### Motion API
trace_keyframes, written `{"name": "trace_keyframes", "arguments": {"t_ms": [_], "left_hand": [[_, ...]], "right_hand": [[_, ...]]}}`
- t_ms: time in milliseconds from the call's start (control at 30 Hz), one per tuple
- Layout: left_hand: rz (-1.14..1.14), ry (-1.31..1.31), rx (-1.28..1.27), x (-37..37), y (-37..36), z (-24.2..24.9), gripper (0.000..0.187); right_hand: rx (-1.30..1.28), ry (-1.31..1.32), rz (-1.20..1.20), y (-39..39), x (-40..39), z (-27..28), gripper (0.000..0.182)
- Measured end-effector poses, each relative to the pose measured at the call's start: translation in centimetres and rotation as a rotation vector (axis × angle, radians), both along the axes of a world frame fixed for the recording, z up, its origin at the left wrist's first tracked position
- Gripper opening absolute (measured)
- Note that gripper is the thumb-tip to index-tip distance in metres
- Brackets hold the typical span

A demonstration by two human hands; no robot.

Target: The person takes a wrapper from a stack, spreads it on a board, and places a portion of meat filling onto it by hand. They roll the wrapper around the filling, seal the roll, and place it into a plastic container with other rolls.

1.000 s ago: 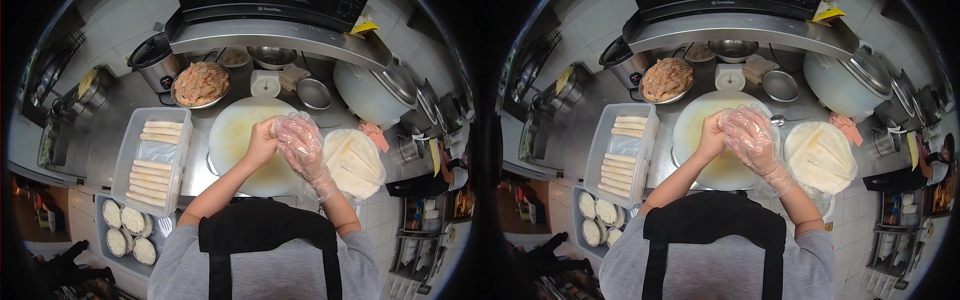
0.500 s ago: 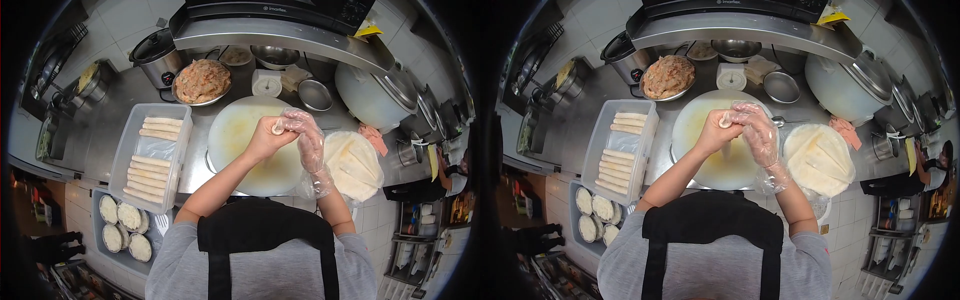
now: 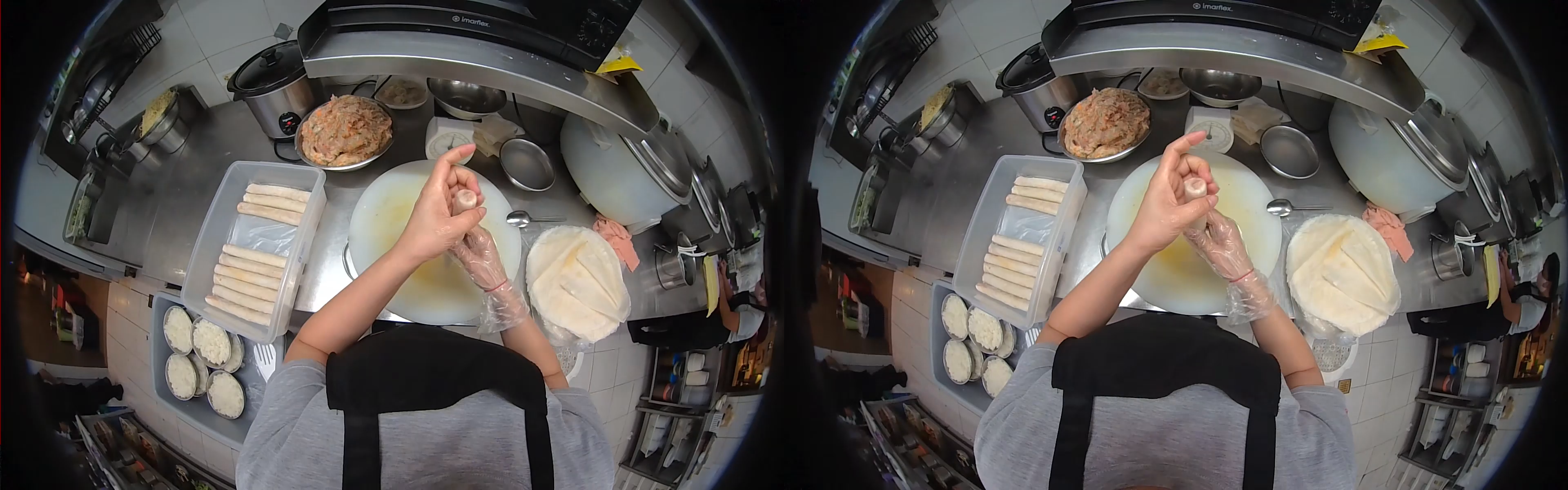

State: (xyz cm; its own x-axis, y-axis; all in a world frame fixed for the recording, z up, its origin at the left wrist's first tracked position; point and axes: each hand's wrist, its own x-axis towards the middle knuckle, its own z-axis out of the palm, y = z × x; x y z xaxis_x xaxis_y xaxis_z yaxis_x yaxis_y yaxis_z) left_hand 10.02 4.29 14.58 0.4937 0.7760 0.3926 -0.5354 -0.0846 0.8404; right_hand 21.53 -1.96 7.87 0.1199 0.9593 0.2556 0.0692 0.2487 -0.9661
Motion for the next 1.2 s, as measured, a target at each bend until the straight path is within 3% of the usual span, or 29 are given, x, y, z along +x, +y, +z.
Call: {"name": "trace_keyframes", "arguments": {"t_ms": [33,100,133,167,200,267,300,333,367,400,467,533,700,767,867,900,967,1000,1133,1200], "left_hand": [[0.002,0.005,-0.003,-0.3,0.1,0.2,0.061],[-0.155,0.078,0.093,-1.0,0.7,0.5,0.059],[-0.152,0.079,0.091,-1.0,0.7,0.4,0.059],[-0.351,0.069,0.010,-1.1,0.8,0.2,0.045],[-0.549,0.058,-0.069,-1.1,0.9,0.1,0.033],[-0.560,0.116,-0.125,-1.9,1.1,-0.9,0.023],[-0.572,0.170,-0.182,-2.3,1.0,-1.2,0.019],[-0.352,0.219,-0.180,-2.1,0.3,-0.4,0.023],[-0.340,0.214,-0.184,-2.3,0.2,-0.5,0.023],[-0.225,0.261,-0.088,-2.5,0.2,-0.7,0.021],[-0.101,0.308,0.009,-2.3,0.0,-1.1,0.019],[0.140,0.195,0.105,-1.4,-0.4,-1.3,0.021],[0.255,0.395,0.211,-2.7,-1.0,-1.0,0.017],[0.274,0.438,0.232,-2.7,-1.3,-1.2,0.018],[0.362,0.416,0.367,-2.8,-1.4,-1.7,0.016],[0.306,0.399,0.228,-3.0,-1.6,-1.9,0.011],[0.278,0.376,0.083,-3.3,-1.7,-2.0,0.006],[0.295,0.335,0.057,-3.3,-2.0,-1.5,0.005],[0.391,0.358,0.069,-4.1,-2.3,-1.6,0.005],[0.397,0.335,0.036,-4.7,-2.2,-1.7,0.006]], "right_hand": [[-0.192,-0.017,0.186,-0.2,0.6,-0.2,0.032],[-0.205,0.103,0.330,0.0,1.1,0.3,0.031],[-0.173,0.120,0.522,0.3,1.3,1.0,0.028],[-0.137,0.136,0.713,0.4,1.3,1.6,0.026],[-0.136,0.134,0.716,0.1,1.3,2.2,0.026],[-0.132,0.173,0.505,-0.6,1.0,3.1,0.025],[-0.134,0.171,0.516,-0.6,1.5,3.9,0.025],[-0.025,-0.115,0.304,-0.6,2.4,4.7,0.026],[0.087,-0.396,0.088,-0.6,2.8,5.6,0.027],[0.085,-0.397,0.101,-1.1,2.5,6.7,0.027],[0.485,-0.607,-0.020,-2.0,1.5,8.6,0.029],[0.553,-0.665,0.010,-1.4,0.9,8.8,0.030],[0.642,-0.854,0.010,-0.3,0.3,10.0,0.031],[0.684,-1.067,0.059,0.1,0.0,10.6,0.030],[0.687,-1.088,0.093,1.1,-0.2,10.4,0.026],[0.702,-1.082,0.110,1.2,-0.2,10.2,0.026],[0.437,-0.480,0.217,1.4,-0.1,9.3,0.028],[0.592,-0.557,0.181,2.0,-0.2,8.9,0.030],[0.621,-0.483,0.235,2.7,-0.7,9.1,0.034],[0.691,-0.586,0.296,3.1,-1.1,9.3,0.032]]}}
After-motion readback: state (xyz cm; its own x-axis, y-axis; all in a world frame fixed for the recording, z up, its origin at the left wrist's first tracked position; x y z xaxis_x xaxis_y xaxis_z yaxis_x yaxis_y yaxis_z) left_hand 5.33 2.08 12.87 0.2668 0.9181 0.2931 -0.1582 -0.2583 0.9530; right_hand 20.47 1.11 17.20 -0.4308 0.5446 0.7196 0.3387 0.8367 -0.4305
